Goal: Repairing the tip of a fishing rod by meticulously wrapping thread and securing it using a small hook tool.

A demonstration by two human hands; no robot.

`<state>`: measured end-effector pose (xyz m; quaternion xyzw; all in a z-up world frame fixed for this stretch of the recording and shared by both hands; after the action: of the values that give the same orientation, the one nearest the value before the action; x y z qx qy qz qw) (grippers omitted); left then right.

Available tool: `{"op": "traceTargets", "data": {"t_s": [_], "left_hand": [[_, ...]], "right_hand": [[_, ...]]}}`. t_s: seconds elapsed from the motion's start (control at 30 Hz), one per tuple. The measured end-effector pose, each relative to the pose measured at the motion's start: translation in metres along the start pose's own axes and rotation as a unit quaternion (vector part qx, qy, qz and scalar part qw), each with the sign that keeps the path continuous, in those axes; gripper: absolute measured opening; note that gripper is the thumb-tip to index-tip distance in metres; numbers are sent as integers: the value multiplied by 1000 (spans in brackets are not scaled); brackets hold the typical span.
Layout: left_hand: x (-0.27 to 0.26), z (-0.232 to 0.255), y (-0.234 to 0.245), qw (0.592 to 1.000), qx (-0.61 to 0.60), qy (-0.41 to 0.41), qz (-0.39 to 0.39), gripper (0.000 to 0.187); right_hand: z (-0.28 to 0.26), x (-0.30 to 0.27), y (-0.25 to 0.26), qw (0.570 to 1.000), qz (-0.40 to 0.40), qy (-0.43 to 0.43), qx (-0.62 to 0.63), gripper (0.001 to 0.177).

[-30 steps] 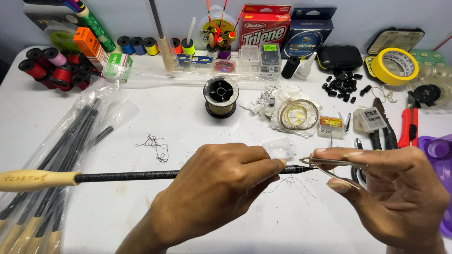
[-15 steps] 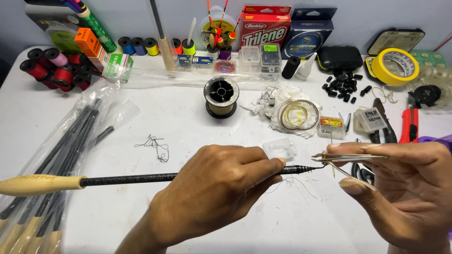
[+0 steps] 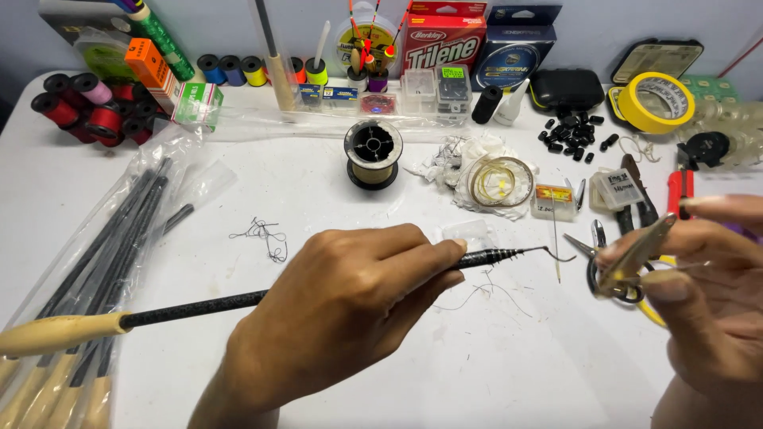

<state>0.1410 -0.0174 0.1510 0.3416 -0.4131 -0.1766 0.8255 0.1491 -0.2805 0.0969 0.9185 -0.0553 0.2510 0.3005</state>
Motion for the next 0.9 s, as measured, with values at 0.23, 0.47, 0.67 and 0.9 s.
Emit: {"op": "traceTargets", "data": {"t_s": [0.23, 0.47, 0.67, 0.9], "left_hand": [[-14, 20, 39, 998, 7, -7, 67, 16], [-23, 31, 47, 995, 19, 17, 96, 16], [-25, 35, 31, 993, -23, 41, 104, 19], [-18, 37, -2, 981, -73, 66, 168, 15]], "right_hand": [[-14, 2, -7, 995, -35, 72, 59, 17], [104, -28, -80, 884, -302, -207, -291, 31], [125, -54, -81, 816, -355, -286, -356, 37], [9, -29, -65, 984, -173, -51, 5, 40]]}}
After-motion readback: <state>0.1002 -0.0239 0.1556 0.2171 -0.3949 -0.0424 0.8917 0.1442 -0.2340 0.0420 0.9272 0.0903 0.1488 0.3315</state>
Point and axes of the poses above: each hand's wrist, its own x-axis towards the middle knuckle, its own y-axis out of the back of the hand, z = x × y, the point moved 10 cm from there along x, towards the middle knuckle, and after that the axes turned 2 degrees about -y, right-handed, at the moved point
